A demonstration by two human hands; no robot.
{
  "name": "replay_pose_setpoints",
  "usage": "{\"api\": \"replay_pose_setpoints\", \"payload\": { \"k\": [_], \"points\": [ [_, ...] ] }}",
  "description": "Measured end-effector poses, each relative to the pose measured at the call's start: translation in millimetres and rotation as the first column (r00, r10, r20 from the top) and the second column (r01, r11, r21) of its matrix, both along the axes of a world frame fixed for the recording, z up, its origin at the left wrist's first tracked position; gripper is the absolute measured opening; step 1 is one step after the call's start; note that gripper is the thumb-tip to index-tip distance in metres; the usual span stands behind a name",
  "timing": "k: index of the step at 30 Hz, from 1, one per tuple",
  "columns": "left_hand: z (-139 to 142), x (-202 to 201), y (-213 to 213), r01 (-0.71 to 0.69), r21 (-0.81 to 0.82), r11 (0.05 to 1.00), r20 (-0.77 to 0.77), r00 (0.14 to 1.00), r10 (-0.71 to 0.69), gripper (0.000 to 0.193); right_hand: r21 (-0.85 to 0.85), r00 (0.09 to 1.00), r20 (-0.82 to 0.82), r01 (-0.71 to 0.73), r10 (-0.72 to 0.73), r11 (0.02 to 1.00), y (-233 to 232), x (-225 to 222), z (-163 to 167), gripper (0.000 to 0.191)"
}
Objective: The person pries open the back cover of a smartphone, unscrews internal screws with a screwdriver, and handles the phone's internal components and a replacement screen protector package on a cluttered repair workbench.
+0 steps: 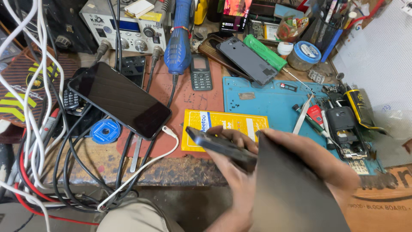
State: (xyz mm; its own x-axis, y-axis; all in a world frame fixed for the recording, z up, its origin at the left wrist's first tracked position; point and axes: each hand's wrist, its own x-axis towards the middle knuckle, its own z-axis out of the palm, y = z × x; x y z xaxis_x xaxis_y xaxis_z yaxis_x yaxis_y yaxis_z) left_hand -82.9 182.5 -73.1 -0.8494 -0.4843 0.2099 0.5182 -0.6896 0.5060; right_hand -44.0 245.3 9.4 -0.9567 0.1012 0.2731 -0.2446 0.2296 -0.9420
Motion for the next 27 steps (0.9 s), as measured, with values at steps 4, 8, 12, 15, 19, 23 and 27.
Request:
{"api": "replay_pose_setpoints", "payload": {
  "k": [4, 8, 12, 15, 19, 23, 27],
  "points": [
    [8, -14, -4, 0.01, -0.006, 1.0, -0.037, 0.999, -0.011, 0.078, -0.42, 0.917, -0.336, 0.057, -0.214, 0.906, 30, -18, -42, 0.032],
    [20, -18, -34, 0.118, 0.197, 0.973, 0.106, 0.984, -0.141, 0.06, -0.48, 0.946, -0.232, 0.09, -0.226, 0.872, 51, -17, -60, 0.033],
    [31, -23, -49, 0.169, 0.259, 0.951, 0.168, 0.962, -0.216, 0.046, -0.535, 0.988, -0.118, 0.022, -0.1, 0.845, 53, -12, -61, 0.066],
    [35, -27, -53, 0.174, 0.296, 0.939, 0.234, 0.94, -0.248, 0.038, -0.623, 0.981, -0.17, -0.177, 0.089, 0.762, 53, -12, -67, 0.067],
    [38, -29, -59, 0.266, 0.329, 0.906, 0.156, 0.931, -0.33, 0.038, -0.634, 0.998, 0.017, -0.03, 0.053, 0.773, 58, -15, -77, 0.05],
    [44, -25, -73, 0.472, 0.266, 0.841, 0.095, 0.855, -0.51, 0.05, -0.322, 0.993, 0.109, -0.003, 0.04, 0.947, 60, -21, -77, 0.04],
    [51, -18, -82, 0.609, 0.062, 0.791, -0.129, 0.791, -0.598, 0.072, 0.05, 0.944, 0.325, 0.049, -0.062, 0.998, 69, -25, -66, 0.037]
  ]
}}
